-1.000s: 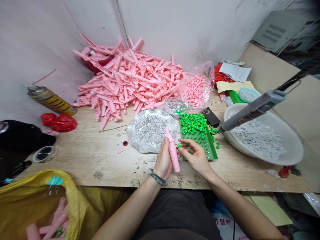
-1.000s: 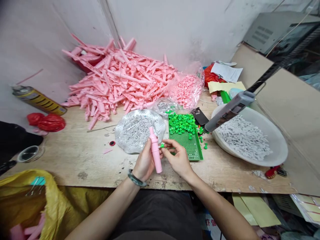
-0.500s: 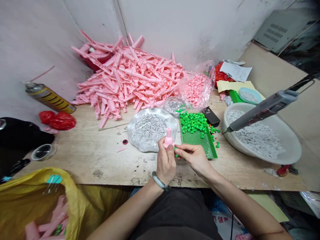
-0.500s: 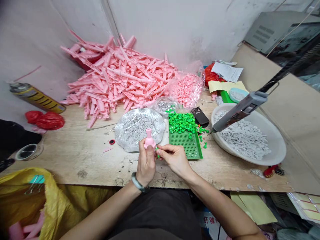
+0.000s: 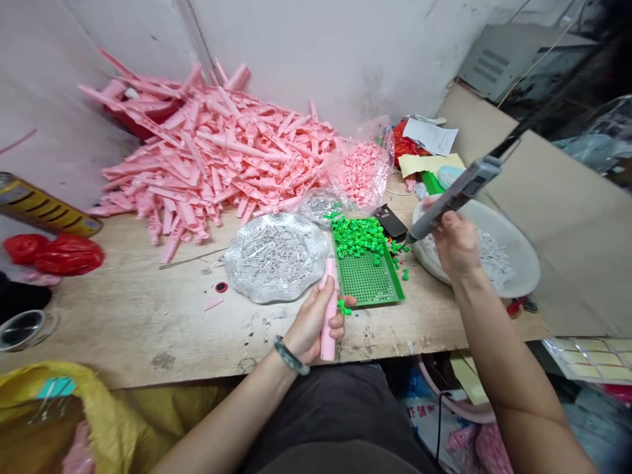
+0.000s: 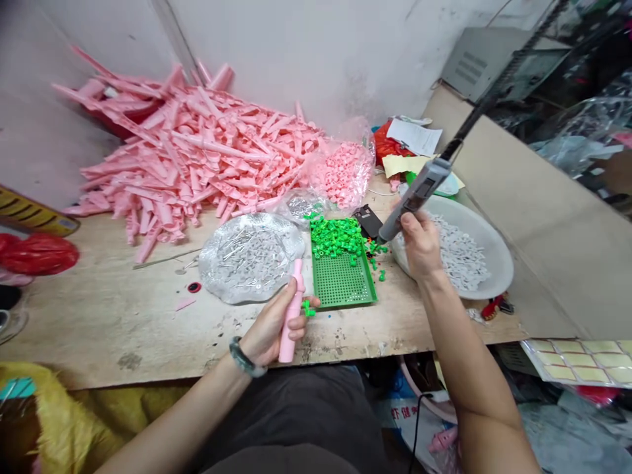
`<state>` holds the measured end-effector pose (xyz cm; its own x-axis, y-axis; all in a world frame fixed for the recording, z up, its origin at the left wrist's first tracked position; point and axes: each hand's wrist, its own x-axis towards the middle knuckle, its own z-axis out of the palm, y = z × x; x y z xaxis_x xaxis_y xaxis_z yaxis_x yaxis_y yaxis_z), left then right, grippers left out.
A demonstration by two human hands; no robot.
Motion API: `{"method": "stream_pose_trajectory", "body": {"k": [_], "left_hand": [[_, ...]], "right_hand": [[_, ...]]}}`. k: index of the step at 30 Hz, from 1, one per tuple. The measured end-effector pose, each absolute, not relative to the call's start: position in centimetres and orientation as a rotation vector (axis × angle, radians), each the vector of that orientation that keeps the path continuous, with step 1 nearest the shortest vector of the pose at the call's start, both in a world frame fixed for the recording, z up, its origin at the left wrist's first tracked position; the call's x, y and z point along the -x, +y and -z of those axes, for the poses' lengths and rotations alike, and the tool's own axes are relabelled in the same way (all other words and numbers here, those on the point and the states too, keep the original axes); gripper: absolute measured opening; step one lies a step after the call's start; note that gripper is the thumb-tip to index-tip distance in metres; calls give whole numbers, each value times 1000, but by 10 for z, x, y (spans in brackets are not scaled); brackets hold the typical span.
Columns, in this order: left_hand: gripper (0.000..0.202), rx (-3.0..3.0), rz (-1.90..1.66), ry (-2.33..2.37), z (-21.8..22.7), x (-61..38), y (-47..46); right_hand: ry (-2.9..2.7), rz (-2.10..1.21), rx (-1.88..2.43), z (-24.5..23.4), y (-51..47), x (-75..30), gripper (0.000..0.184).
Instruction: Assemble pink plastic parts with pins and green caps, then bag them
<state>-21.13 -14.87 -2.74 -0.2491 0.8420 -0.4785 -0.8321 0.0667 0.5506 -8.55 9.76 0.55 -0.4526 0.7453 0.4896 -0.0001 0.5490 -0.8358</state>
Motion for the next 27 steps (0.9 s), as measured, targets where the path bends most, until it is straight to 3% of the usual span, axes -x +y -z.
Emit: {"method": "stream_pose_trajectory", "body": {"k": [2, 4, 14, 23, 27], "left_hand": [[31, 29, -1540, 759, 26, 206, -144], [26, 61, -1535, 705, 27, 201, -139], [26, 165, -1544, 903, 39, 182, -128], [36, 181, -1535, 922, 35, 177, -126], [42, 192, -1528, 837, 37, 178, -128]], "right_hand": [[-1771, -1324, 534, -1, 104, 89, 38], [-1689, -1401, 525, 11, 89, 94, 31], [-1486, -1306, 632, 68, 20, 102, 30], [-1477, -1299, 655, 74, 21, 103, 29], [-1392, -1361, 569, 55, 18, 103, 26]]}}
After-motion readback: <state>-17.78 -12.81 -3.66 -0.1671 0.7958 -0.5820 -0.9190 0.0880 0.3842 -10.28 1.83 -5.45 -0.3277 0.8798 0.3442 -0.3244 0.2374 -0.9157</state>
